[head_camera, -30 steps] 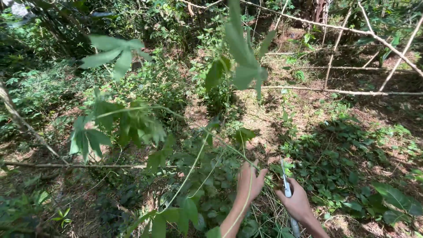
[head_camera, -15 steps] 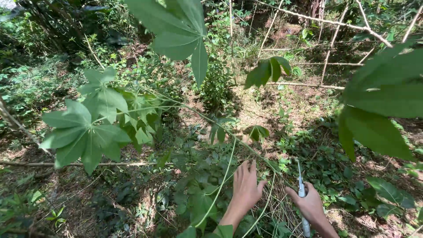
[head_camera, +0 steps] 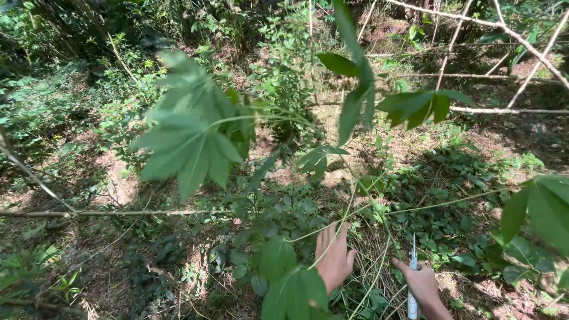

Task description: Pruning small branches and vines from a tree in a wooded area using handheld shears.

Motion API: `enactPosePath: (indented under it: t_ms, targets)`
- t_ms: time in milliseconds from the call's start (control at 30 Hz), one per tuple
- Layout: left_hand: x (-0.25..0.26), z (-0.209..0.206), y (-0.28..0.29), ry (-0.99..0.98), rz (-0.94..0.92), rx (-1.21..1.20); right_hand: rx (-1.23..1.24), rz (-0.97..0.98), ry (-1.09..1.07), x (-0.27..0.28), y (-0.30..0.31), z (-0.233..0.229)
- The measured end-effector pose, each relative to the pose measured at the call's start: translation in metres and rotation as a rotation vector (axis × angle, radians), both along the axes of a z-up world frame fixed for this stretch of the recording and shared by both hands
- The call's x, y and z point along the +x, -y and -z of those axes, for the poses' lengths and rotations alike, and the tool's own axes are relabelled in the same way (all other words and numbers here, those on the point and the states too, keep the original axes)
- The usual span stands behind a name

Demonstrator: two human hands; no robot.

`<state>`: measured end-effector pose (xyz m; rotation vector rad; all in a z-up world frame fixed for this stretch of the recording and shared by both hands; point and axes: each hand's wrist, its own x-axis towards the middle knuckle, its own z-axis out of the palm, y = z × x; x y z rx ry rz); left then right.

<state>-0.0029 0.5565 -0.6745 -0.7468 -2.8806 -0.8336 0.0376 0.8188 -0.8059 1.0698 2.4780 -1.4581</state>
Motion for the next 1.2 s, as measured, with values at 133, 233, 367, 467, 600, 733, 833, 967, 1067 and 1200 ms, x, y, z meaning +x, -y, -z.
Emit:
enactPosePath:
  t_ms: [133,233,367,467,600,733,833,967,1067,1200]
  targets:
    - [0.006,0.013,0.002,0.041,-0.007,-0.041,-0.185,0.116,0.145,0.012,-0.005,0.045]
    - [0.014,0.015,-0.003,0.394,-0.035,-0.005,-0.342,0.159,0.114,0.022,-0.020,0.101]
    - [-0.003,0.056,-0.018,0.062,0.042,-0.078,-0.262,0.141,0.131,0.037,-0.003,0.086]
    - [-0.003,0.081,-0.029,0.197,0.085,-0.317,-0.163,0.182,0.131,0.044,0.000,0.081]
    - [0.012,0.109,-0.038,-0.131,0.152,-0.069,-0.181,0.207,0.087,0.052,0.010,0.059]
    - [0.012,0.108,-0.054,0.131,0.140,-0.182,-0.192,0.238,0.103,0.049,0.010,0.059]
    - [0.018,0.118,-0.056,0.115,0.173,-0.258,-0.137,0.238,0.124,0.051,0.010,0.062]
    - [0.017,0.141,-0.059,0.046,0.168,-0.316,-0.200,0.237,0.072,0.047,-0.003,0.093]
    - [0.017,0.149,-0.060,0.141,0.161,-0.227,-0.274,0.234,0.048,0.041,-0.014,0.115]
    - [0.014,0.160,-0.061,0.089,0.136,-0.218,-0.325,0.196,-0.066,0.032,-0.021,0.125]
